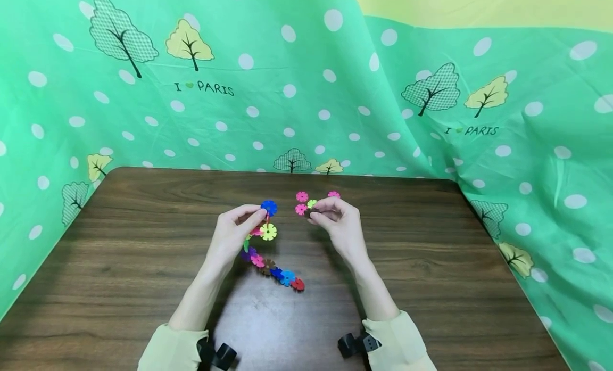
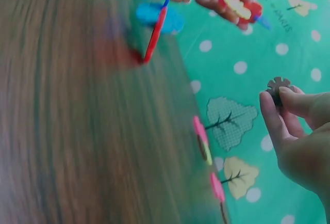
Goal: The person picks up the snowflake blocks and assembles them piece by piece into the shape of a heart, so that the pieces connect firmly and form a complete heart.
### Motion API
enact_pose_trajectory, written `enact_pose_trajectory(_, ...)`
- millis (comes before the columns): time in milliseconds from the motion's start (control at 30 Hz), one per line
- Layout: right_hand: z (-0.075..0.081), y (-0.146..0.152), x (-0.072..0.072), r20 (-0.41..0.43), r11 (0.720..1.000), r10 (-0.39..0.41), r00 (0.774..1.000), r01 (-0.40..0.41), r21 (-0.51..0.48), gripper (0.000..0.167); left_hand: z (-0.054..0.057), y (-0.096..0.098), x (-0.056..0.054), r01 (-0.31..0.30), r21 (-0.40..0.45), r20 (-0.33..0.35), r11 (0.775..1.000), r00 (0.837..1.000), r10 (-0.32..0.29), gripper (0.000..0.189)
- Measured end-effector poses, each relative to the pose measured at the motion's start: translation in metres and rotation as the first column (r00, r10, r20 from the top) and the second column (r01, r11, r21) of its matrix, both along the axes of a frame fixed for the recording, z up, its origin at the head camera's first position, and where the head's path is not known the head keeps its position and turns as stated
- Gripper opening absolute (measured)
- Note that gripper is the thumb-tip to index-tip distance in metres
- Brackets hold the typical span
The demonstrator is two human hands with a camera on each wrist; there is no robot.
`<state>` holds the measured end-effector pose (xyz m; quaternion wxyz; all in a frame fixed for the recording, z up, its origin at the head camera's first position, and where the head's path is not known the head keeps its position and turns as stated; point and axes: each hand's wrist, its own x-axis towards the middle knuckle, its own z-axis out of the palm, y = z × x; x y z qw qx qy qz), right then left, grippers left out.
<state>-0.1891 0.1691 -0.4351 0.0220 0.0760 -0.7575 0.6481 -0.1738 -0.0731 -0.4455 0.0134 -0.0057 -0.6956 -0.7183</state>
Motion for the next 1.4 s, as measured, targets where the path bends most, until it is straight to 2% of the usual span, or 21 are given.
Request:
enact_pose_trajectory(267,0.012,-0.018,0.009,-0.037,1.0,-0.007,0.999,0.007,0.0,0.021,0.003,0.001,0.001,0.02,0.011,0.02,1.0,1.0,-0.02,0.019)
enact_pose_trajectory(500,0.01,-0.027,0.013,-0.062,0.998,0.051,0.997,-0.053,-0.031,0.017,0.003,0.002,0.002,0.034,0.022,0.035,0.999,0.999,-0.034,0.019)
enact_pose_trajectory(733,0.008,-0.031,0.013,-0.052,0.998,0.051,0.997,-0.053,-0.04,0.015,0.004,0.002,0.002,0.057,0.037,0.048,0.998,0.997,-0.059,0.018)
enact_pose_trajectory(900,0.007,-0.031,0.014,-0.065,0.999,0.022,0.998,-0.024,-0.028,0.017,0.005,0.005,0.003,0.073,0.036,0.055,0.997,0.996,-0.075,0.02)
enact_pose_trajectory(1067,0.006,-0.031,0.014,-0.079,1.0,0.008,0.997,-0.009,-0.011,0.017,0.005,0.007,0.004,0.071,0.013,0.061,0.997,0.996,-0.072,0.018)
enact_pose_trajectory(1400,0.008,-0.032,0.015,-0.09,0.999,-0.001,0.996,-0.003,-0.039,0.015,0.007,0.008,0.005,0.075,-0.038,0.035,0.996,0.997,-0.074,0.017)
